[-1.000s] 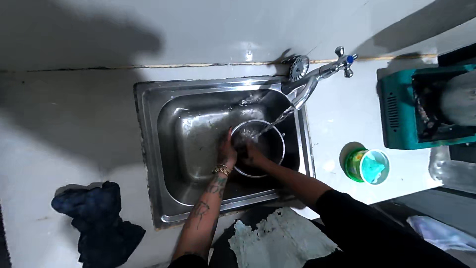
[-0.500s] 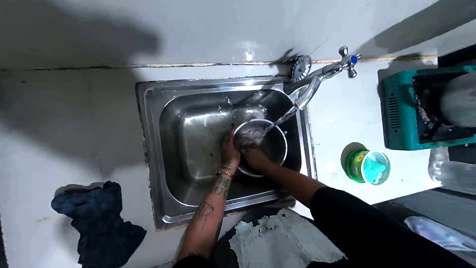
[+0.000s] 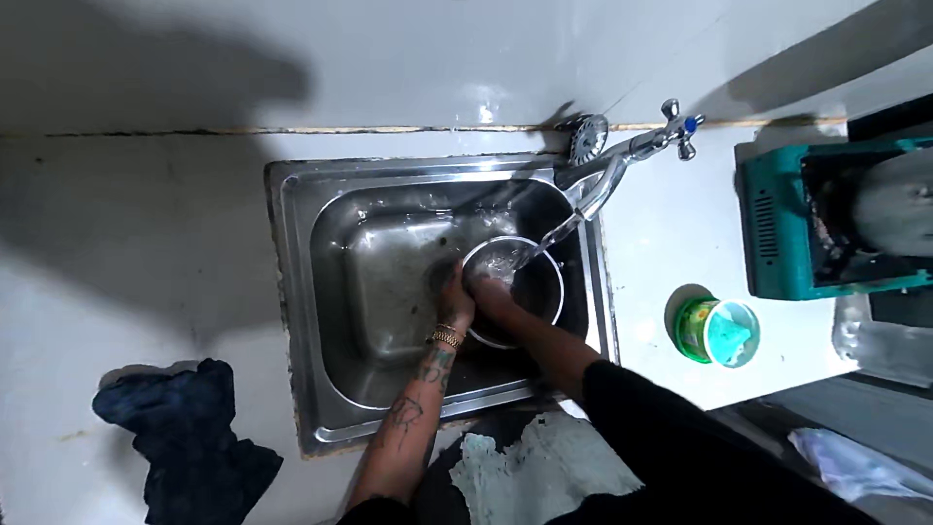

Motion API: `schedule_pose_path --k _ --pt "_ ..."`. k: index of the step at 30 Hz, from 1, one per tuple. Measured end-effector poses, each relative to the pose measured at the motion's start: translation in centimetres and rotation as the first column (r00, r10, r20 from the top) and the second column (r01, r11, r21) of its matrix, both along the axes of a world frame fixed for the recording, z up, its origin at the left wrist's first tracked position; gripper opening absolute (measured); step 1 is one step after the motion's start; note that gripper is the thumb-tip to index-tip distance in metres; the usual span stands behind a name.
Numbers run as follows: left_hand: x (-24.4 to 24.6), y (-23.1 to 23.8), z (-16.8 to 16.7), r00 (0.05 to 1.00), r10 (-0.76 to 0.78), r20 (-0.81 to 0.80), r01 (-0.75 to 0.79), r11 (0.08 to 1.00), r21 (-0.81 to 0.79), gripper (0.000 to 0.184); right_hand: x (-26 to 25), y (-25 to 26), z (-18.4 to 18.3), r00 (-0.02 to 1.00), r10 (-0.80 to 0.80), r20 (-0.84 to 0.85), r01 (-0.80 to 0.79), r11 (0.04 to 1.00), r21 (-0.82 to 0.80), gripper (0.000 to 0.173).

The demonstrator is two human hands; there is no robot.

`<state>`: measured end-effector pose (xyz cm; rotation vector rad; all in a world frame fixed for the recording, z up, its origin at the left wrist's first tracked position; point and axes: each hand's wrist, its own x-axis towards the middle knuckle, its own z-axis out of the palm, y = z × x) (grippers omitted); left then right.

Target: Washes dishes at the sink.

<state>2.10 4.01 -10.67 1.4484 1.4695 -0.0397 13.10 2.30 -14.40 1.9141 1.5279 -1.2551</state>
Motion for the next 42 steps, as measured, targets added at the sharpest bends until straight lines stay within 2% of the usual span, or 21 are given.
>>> schedule_pose_path --k 2,4,5,7,9,11,14,17,20,22,24,26,29,32,34,36,38,40,42 --pt "-0.2 0.0 0.0 1.000 -0.001 -0.006 0.001 1.000 -0.006 0.061 -0.1 1.4 -1.3 0.974 -0.203 0.099 0.193 0.976 0.098 0.036" --pt "-0.4 -0.1 -0.3 0.999 0.008 -0.031 -0.008 1.000 0.001 0.063 0.1 1.5 -1.6 0.967 -0.209 0.144 0.188 0.971 0.144 0.041" --pt "-0.4 -0.2 -0.6 0.999 0.028 -0.020 -0.028 0.999 0.018 0.062 0.0 1.1 -1.2 0.981 -0.161 0.108 0.147 0.981 0.127 0.040" --pt "-0.5 -0.2 -1.2 0.997 0.071 0.014 -0.072 0.995 0.070 0.063 0.0 -0.5 -0.4 0.999 0.035 -0.017 -0.035 0.998 0.046 0.039" --pt "-0.7 -0.3 -1.6 0.997 0.061 0.046 -0.066 0.993 0.099 0.073 0.6 -2.2 -0.1 0.976 0.197 -0.095 -0.197 0.980 0.011 0.035" --pt "-0.5 -0.4 -1.5 0.998 0.031 0.049 -0.036 0.994 0.102 0.076 1.0 -2.4 0.3 0.961 0.250 -0.116 -0.255 0.967 -0.026 0.036" --pt "0.1 -0.4 -1.2 1.000 -0.011 0.016 0.010 0.997 0.073 0.072 0.5 -1.4 -0.6 0.994 0.101 -0.044 -0.098 0.994 0.057 0.033" --pt "0.0 -0.4 -1.3 1.000 0.002 0.003 -0.002 0.999 0.045 0.075 0.0 1.5 -2.0 0.978 -0.175 0.109 0.162 0.979 0.120 0.037" --pt "-0.4 -0.6 -1.2 0.998 0.057 0.004 -0.057 0.997 0.051 0.073 0.7 2.0 -2.3 0.960 -0.236 0.153 0.205 0.960 0.190 0.039" --pt "-0.8 -0.5 -1.3 0.995 0.092 0.035 -0.095 0.993 0.076 0.068 0.8 0.6 -0.9 0.995 -0.078 0.069 0.071 0.993 0.097 0.034" --pt "-0.9 -0.3 -1.2 0.993 0.103 0.049 -0.108 0.990 0.091 0.066 1.1 -1.3 0.9 0.991 0.133 -0.027 -0.134 0.990 -0.032 0.034" --pt "-0.7 -0.4 -1.4 0.994 0.090 0.057 -0.095 0.991 0.093 0.068 1.7 -2.3 2.1 0.978 0.209 -0.021 -0.210 0.970 -0.122 0.034" --pt "0.1 -0.6 -1.0 0.998 0.058 0.012 -0.058 0.998 0.016 0.066 2.6 -1.8 1.6 0.994 0.075 0.085 -0.064 0.990 -0.126 0.035" --pt "0.4 -0.5 -1.2 0.999 0.035 0.011 -0.036 0.998 0.047 0.067 2.7 0.6 -1.2 0.964 -0.186 0.188 0.179 0.982 0.057 0.034" --pt "0.7 -0.2 -1.3 0.997 0.073 0.028 -0.075 0.993 0.089 0.068 2.3 2.6 -2.2 0.944 -0.258 0.206 0.225 0.959 0.172 0.036" --pt "0.7 -0.5 -1.0 0.994 0.106 0.034 -0.109 0.990 0.093 0.068 1.3 2.0 -1.6 0.969 -0.195 0.152 0.170 0.972 0.165 0.035" --pt "0.8 -0.3 -0.9 0.989 0.130 0.066 -0.136 0.986 0.099 0.068 1.0 0.7 0.3 0.999 -0.017 0.039 0.017 1.000 0.023 0.036" --pt "0.6 -0.2 -1.2 0.990 0.116 0.082 -0.125 0.985 0.116 0.070 1.1 -0.9 1.2 0.988 0.147 -0.047 -0.149 0.988 -0.040 0.034" --pt "0.5 0.0 -1.2 0.992 0.082 0.092 -0.092 0.989 0.112 0.073 1.3 -1.2 1.4 0.974 0.204 -0.103 -0.212 0.975 -0.070 0.036"
